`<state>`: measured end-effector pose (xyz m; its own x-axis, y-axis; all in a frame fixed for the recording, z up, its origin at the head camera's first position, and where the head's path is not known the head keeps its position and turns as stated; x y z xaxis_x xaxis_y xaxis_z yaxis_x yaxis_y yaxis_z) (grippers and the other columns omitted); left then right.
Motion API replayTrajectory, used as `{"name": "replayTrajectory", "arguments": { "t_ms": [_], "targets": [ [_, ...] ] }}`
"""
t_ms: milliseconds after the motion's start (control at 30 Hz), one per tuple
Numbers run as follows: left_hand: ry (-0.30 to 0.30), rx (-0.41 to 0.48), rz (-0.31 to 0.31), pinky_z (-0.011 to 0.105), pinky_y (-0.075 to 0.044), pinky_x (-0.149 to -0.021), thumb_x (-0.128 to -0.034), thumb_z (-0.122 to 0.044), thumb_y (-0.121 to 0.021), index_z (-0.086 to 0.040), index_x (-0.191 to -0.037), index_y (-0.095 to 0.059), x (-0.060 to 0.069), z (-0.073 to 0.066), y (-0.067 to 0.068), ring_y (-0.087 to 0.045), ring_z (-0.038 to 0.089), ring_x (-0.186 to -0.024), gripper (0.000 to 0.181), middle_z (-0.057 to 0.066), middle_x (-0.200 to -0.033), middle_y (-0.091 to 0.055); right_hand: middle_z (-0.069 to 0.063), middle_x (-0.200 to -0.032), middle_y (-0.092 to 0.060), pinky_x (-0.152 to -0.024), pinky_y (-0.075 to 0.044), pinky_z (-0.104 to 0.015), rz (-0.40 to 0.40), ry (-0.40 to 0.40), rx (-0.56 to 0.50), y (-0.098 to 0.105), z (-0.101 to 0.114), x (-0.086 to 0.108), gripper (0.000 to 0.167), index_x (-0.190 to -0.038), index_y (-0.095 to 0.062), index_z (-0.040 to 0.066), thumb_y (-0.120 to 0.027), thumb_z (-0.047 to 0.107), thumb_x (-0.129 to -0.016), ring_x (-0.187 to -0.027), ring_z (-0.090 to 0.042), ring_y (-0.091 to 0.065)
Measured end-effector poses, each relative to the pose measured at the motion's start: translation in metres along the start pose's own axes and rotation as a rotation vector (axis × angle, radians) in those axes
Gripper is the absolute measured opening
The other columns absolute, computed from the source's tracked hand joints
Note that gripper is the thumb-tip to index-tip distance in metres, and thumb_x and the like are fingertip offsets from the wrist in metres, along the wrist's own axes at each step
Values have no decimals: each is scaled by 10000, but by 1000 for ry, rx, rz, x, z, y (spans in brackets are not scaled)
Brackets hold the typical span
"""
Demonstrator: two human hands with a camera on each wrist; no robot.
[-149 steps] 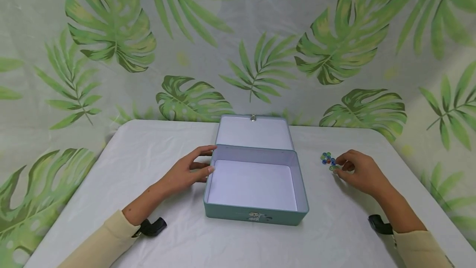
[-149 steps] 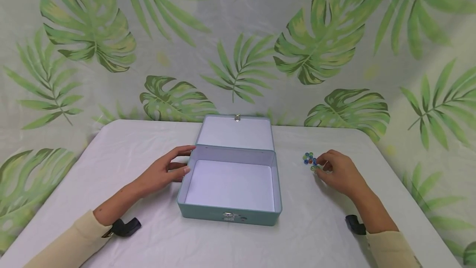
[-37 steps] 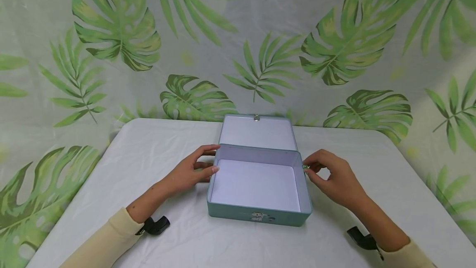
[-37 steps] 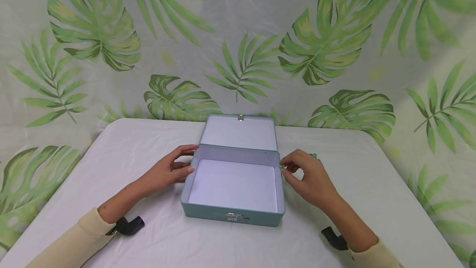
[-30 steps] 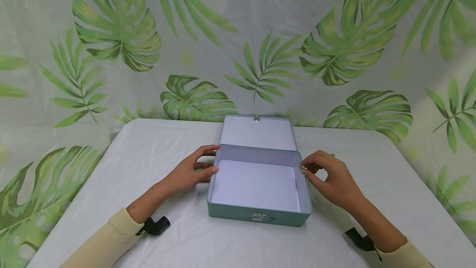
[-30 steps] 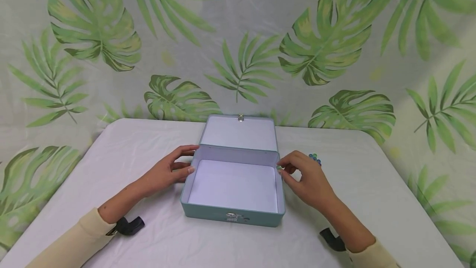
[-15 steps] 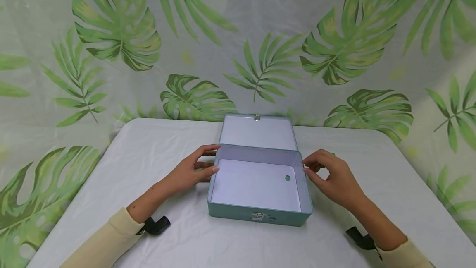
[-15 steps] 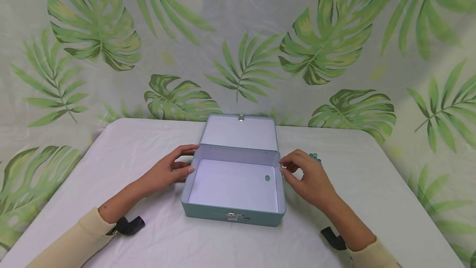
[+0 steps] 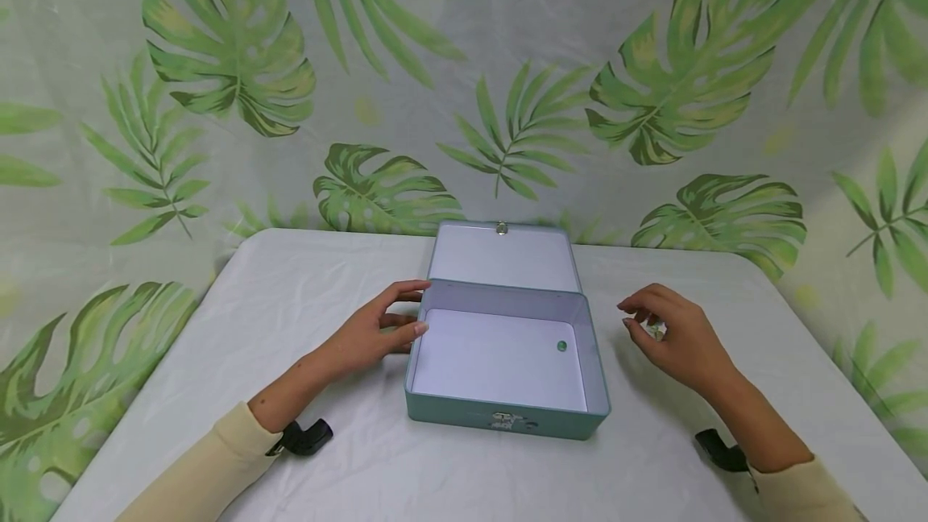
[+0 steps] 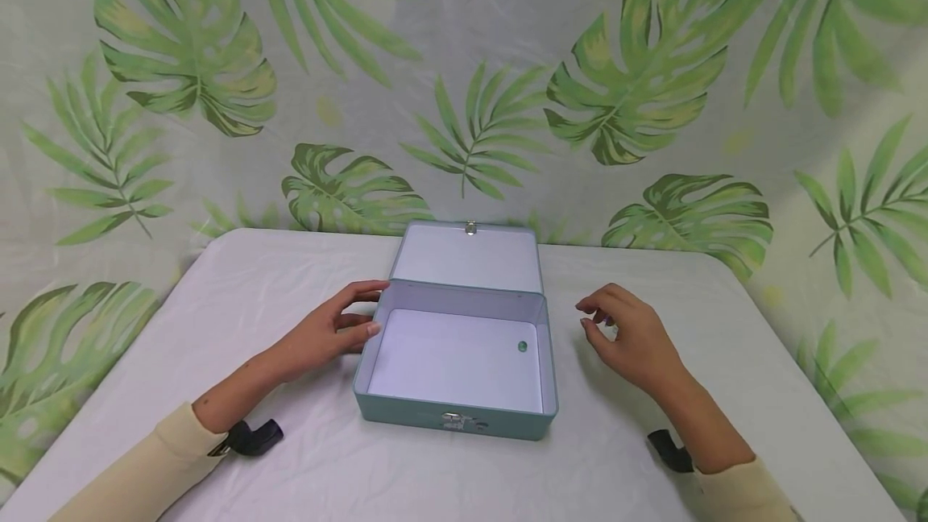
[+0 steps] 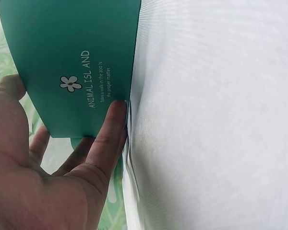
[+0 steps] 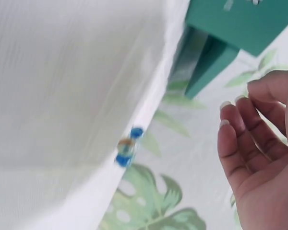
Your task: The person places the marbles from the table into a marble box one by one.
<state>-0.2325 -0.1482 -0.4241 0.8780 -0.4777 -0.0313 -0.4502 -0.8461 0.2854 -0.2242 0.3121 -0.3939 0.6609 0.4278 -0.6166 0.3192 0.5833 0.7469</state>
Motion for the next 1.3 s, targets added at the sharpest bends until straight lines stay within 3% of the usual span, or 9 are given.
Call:
{"name": "replayTrajectory", "arguments": {
  "t_ms": [333,567,933,1300],
  "targets": [
    [-2,-14,-7,393,-642,-928,-1049,-296,-718,-368,-1606,-404,0,0,0,-561,370,-1392,644,105,-1615,-395,-18,-985,-702,-699,-512,-125,-5,-62,71,20,-30,11,365,-1028,-744,94,-819,-163,-780,-796,-62,-629],
    [4,-26,-10,391,-643,-925,-1050,-305,-716,-378,-1605,-403,0,0,0,-565,364,-1391,641,102,-1614,-396,-30,-984,-700,-653,-520,-168,19,-93,101,21,-47,20,318,-1014,-752,68,-809,-147,-786,-772,-173,-643],
    [2,-15,-6,403,-642,-927,-1047,-312,-720,-378,-1603,-404,-2,2,1,-565,364,-1390,643,107,-1611,-393,55,-887,-671,-625,-559,-305,172,-168,129,18,-60,29,216,-956,-766,89,-836,-57,-814,-739,-149,-627],
    [2,-20,-5,405,-643,-926,-1049,-310,-717,-374,-1608,-399,-2,3,0,-568,367,-1386,646,111,-1608,-392,42,-944,-672,-619,-547,-304,282,-190,84,17,-64,31,232,-967,-769,123,-837,-42,-819,-748,-129,-614]
  ]
}}
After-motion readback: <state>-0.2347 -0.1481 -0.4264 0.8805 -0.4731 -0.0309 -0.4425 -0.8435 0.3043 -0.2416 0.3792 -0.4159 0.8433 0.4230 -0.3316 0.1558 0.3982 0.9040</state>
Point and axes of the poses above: each hand's wrist, its own x-axis away from the middle knuckle, its own y-axis out of the back of the hand, z = x × y, the point moved 2 cm from there along -x, towards the middle knuckle
